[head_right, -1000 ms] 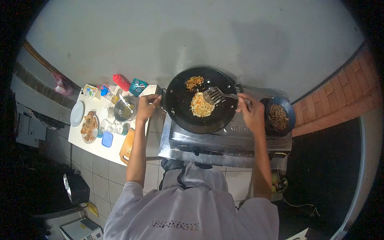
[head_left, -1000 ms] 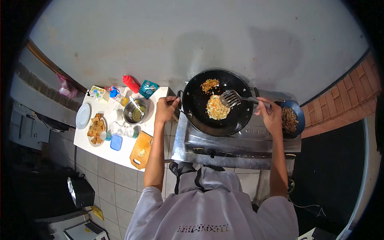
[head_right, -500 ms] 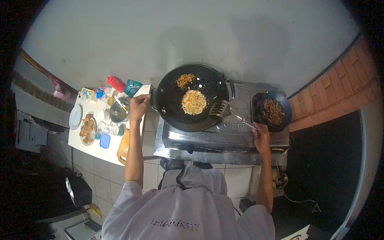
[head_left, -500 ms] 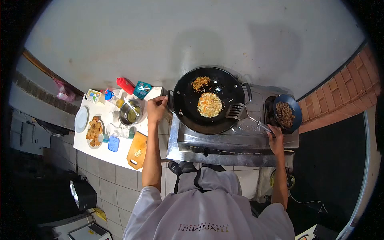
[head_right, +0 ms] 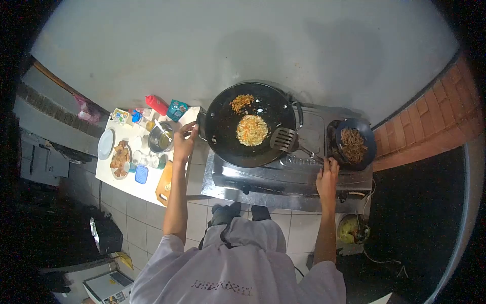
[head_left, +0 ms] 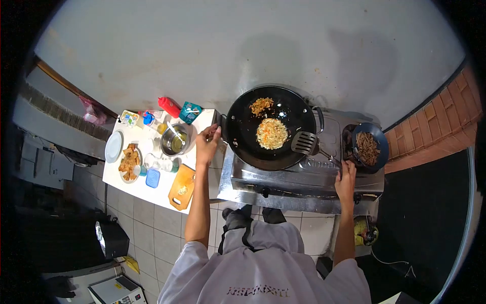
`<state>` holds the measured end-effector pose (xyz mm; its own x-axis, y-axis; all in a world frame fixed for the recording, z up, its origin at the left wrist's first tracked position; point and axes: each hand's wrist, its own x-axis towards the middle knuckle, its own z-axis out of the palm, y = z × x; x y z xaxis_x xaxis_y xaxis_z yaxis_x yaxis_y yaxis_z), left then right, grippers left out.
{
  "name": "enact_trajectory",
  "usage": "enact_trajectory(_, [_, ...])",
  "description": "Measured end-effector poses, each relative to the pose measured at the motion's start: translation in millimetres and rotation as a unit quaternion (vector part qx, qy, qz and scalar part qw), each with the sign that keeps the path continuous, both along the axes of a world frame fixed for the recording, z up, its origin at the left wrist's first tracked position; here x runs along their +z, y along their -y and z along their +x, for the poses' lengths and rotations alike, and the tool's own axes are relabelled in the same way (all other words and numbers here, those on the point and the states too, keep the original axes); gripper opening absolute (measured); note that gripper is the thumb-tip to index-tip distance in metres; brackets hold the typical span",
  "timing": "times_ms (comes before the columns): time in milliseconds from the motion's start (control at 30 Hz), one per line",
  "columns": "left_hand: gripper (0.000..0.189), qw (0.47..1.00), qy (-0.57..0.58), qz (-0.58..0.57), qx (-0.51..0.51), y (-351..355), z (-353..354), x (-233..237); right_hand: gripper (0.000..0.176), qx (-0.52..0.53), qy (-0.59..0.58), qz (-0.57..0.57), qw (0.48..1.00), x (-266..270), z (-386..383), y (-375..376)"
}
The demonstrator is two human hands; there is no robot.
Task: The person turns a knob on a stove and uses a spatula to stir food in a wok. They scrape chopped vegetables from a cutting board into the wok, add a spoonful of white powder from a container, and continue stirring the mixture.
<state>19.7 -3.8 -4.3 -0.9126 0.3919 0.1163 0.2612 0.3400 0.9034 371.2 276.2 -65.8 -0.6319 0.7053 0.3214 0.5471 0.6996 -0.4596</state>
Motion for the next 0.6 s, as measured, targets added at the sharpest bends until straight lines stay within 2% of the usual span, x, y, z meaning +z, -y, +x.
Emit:
enact_trajectory(100, [0.033,0.999,-0.008,0.032,0.001,9,11,2,0.031,-0.003,0.030,0.017,0.999,34,-2,23])
enact_trajectory(167, [0.032,0.996,0.001,0.085,-0.002,18,22,-1,0.020,0.039,-0.001,-0.116,0.992,57,-12,43])
enact_trajectory(200, [0.029,0.996,0.005,0.094,-0.007,24,33,3,0.020,0.046,0.000,-0.114,0.992,65,-20,57])
enact_trajectory(267, [0.027,0.993,0.043,0.102,-0.032,46,49,-5,0.013,0.122,-0.038,-0.192,0.973,75,-40,89])
enact_trajectory(300, [0.026,0.992,0.053,0.105,-0.047,60,57,-12,0.012,0.180,-0.038,-0.193,0.964,73,-51,104])
enact_trajectory(333, [0.026,0.990,0.060,0.109,-0.061,76,64,-20,0.012,0.200,-0.033,-0.193,0.960,69,-64,123])
enact_trajectory(400, [0.025,0.987,0.108,0.099,-0.061,118,79,-33,0.017,0.289,0.002,-0.269,0.919,56,-90,164])
enact_trajectory(467, [0.024,0.989,0.118,0.072,-0.050,170,93,-45,0.022,0.353,0.089,-0.278,0.889,33,-116,209])
enact_trajectory(533, [0.024,0.991,0.118,0.065,-0.015,230,102,-77,0.031,0.380,0.070,-0.397,0.832,-7,-141,262])
enact_trajectory(600, [0.023,0.991,0.115,0.062,0.012,285,107,-105,0.032,0.364,0.061,-0.482,0.794,-63,-158,315])
